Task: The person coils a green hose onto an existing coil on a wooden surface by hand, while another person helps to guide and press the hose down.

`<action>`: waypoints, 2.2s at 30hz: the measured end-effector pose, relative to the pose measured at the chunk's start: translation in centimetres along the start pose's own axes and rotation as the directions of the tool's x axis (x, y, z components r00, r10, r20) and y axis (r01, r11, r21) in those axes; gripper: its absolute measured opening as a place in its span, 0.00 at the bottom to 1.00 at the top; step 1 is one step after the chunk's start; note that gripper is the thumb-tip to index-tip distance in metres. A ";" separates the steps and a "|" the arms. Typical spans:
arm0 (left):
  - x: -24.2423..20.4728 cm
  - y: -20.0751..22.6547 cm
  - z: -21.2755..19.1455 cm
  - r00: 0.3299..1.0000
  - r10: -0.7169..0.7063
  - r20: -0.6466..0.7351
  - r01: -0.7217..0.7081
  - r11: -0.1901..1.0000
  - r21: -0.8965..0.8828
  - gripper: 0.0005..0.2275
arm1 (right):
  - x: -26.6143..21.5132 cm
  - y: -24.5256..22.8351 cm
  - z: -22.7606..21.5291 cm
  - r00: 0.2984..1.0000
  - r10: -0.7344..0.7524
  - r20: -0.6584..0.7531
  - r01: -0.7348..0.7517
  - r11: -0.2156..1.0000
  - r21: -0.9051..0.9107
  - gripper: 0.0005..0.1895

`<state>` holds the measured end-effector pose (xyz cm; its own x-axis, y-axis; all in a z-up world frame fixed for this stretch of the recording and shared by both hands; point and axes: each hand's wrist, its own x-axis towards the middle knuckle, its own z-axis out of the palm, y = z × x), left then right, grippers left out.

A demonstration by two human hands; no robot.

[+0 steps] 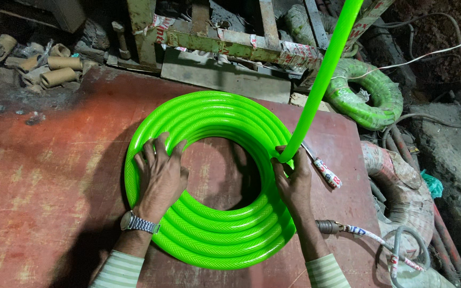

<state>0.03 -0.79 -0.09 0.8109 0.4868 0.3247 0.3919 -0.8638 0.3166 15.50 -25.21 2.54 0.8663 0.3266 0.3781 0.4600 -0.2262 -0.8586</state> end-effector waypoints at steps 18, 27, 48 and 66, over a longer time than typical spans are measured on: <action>2.4 -4.8 -2.7 0.985 -0.127 -0.113 0.077 0.925 -0.373 0.22 | -0.8 0.8 -1.7 0.997 -0.039 0.061 0.043 0.996 -0.076 0.14; 1.3 -2.3 -2.0 0.990 0.019 -0.142 -0.057 0.962 -0.267 0.22 | -0.8 2.7 -1.9 0.983 -0.150 0.104 0.165 0.974 -0.157 0.12; -0.2 -0.2 -0.6 0.988 -0.040 0.147 0.044 0.999 -0.028 0.29 | -0.9 3.4 -2.1 0.944 -0.295 0.145 0.323 0.916 -0.237 0.08; 0.4 -0.9 -1.7 0.966 -0.058 0.253 0.068 0.997 -0.029 0.27 | -1.2 3.6 -2.0 0.967 -0.188 0.172 0.236 0.915 -0.327 0.05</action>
<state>-0.73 0.39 1.25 0.8701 0.4880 0.0699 0.4334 -0.8247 0.3633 16.51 -28.26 -0.30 0.7177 0.5162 0.4674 0.6892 -0.4303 -0.5830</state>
